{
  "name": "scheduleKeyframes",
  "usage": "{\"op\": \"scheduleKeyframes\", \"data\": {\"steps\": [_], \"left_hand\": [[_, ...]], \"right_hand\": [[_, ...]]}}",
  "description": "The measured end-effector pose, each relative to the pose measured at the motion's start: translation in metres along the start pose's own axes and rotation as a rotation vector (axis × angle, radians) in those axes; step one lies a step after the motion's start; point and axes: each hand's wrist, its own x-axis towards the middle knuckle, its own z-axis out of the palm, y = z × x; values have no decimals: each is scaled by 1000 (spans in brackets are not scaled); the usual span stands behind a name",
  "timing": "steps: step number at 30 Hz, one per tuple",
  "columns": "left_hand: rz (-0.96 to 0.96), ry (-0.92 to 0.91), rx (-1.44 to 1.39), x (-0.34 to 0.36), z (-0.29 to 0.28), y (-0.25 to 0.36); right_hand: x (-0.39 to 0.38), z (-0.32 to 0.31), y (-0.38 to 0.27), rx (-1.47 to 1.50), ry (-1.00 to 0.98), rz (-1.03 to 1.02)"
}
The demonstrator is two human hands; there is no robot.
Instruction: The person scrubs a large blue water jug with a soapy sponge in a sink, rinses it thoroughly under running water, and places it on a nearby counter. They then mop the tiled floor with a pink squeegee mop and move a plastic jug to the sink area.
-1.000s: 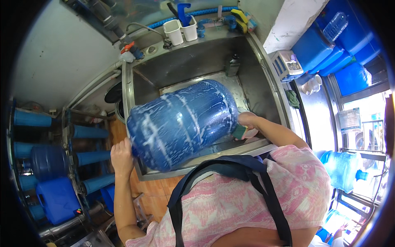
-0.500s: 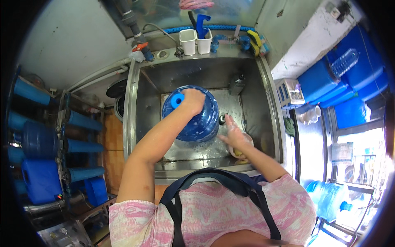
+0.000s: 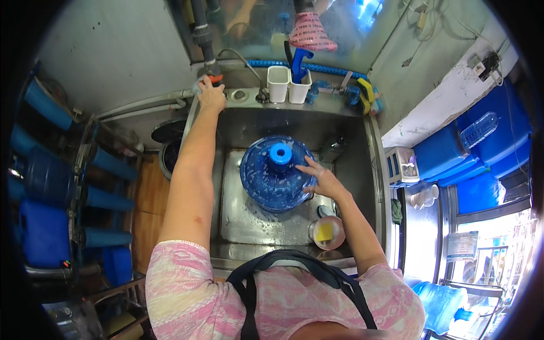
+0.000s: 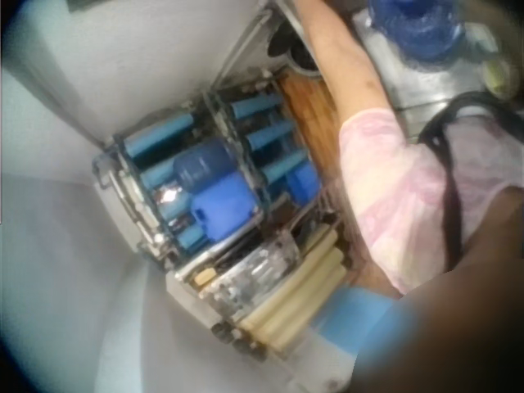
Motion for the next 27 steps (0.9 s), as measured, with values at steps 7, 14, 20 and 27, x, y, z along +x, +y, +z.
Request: {"op": "scheduleKeyframes", "data": {"steps": [7,14,20,27], "left_hand": [[-101,-182,-947,65,25,-38],[95,-480,-1309,-52,-3,-13],[528,-411,-1385,-212,36,80],[-34,-566,-2292,-238,69,174]], "right_hand": [[63,-40,-74,861,345,134],[131,-32,-92,2035,174,-25],[128,-26,-96,1129,338,373],[116,-12,-104,-423,136,125]]}}
